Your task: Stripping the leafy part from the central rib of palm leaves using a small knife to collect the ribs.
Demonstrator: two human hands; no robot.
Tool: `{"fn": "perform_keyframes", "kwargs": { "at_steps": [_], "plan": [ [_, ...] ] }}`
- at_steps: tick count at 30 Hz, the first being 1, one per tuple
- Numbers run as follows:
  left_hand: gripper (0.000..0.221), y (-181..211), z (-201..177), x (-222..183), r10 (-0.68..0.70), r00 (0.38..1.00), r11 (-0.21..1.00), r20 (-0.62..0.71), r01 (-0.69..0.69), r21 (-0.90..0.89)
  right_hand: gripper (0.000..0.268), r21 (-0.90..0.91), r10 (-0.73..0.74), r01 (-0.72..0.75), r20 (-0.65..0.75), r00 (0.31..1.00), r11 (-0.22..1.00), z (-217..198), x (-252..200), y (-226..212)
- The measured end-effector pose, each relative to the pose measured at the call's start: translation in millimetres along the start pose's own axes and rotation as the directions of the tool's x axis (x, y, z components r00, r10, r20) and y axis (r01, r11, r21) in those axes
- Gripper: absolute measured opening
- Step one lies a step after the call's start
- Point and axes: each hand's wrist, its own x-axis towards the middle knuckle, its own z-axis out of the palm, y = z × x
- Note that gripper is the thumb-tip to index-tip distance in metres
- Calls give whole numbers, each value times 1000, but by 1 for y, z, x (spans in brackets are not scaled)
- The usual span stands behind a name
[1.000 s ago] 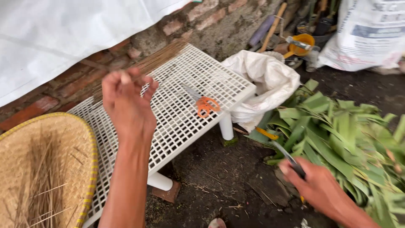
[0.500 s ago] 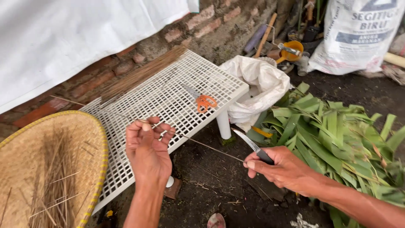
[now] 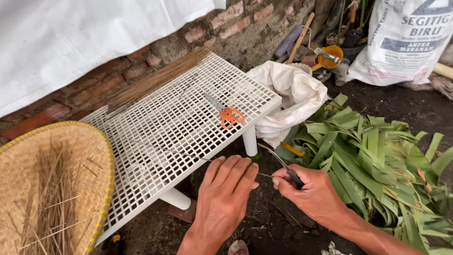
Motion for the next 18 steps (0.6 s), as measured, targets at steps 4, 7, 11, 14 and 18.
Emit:
{"fn": "perform_keyframes", "kwargs": {
  "at_steps": [4,7,11,14,18],
  "plan": [
    [9,-6,25,-5,45,995,967,92,-20,-256,11,-72,-85,84,-6,996,994,1,-4,-1],
    [6,-6,45,-9,65,992,957,112,-30,-288,10,-94,-90,89,-8,996,992,-1,-6,0],
    [12,-10,64,-10,62,991,955,118,-24,-297,16,-82,55,-54,8,998,995,-8,-6,14],
    [14,-9,64,-1,61,994,951,92,-30,-308,20,-77,124,-123,11,992,989,-10,-5,21],
    [11,-10,77,-6,64,993,955,102,-31,-294,18,-52,69,-68,9,998,996,-9,-3,23]
  ]
}}
